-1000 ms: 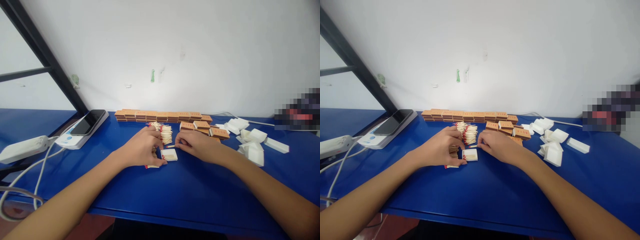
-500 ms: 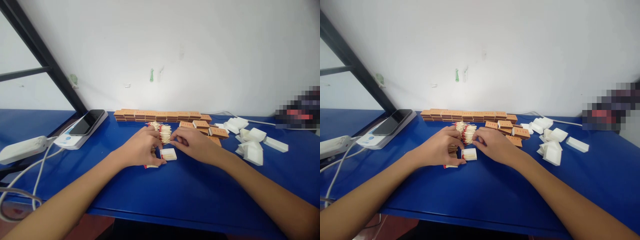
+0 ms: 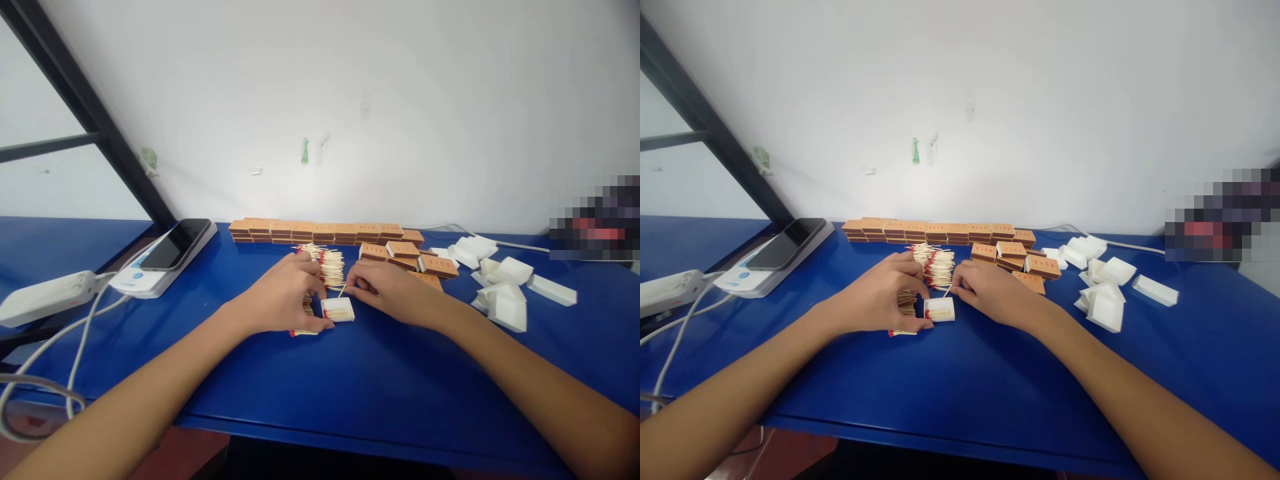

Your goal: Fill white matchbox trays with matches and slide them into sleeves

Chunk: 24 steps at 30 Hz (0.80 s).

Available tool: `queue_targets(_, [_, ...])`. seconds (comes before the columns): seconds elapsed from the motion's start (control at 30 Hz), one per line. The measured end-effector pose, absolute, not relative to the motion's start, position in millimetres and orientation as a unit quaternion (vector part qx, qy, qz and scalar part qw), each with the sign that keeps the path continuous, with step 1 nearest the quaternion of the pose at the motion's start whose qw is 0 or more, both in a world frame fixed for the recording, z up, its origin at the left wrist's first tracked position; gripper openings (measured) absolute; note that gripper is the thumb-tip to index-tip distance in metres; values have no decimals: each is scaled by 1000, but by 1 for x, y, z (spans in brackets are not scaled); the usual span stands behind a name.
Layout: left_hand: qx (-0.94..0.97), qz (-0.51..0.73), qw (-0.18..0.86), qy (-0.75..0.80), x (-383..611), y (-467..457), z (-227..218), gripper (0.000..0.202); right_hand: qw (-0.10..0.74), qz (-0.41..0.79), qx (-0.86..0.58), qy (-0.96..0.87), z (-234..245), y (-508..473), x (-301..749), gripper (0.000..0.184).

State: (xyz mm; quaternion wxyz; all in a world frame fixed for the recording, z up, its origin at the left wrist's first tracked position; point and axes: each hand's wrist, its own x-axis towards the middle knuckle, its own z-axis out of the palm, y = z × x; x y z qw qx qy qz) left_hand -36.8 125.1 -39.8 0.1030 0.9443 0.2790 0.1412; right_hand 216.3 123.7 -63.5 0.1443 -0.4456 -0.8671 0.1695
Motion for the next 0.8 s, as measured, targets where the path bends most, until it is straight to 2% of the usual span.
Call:
queue_targets(0.1, [944, 143, 101, 278, -37, 126, -40, 35, 141, 162, -451, -867, -60, 123, 220, 17])
queue_targets(0.33, [946, 145, 98, 272, -37, 126, -41, 33, 152, 142, -441, -873, -61, 119, 220, 8])
queue_targets(0.47, [946, 141, 98, 277, -36, 125, -40, 34, 143, 152, -430, -878, -62, 119, 218, 14])
queue_targets(0.8, [945, 143, 96, 277, -38, 126, -42, 35, 116, 162, -440, -876, -58, 116, 225, 14])
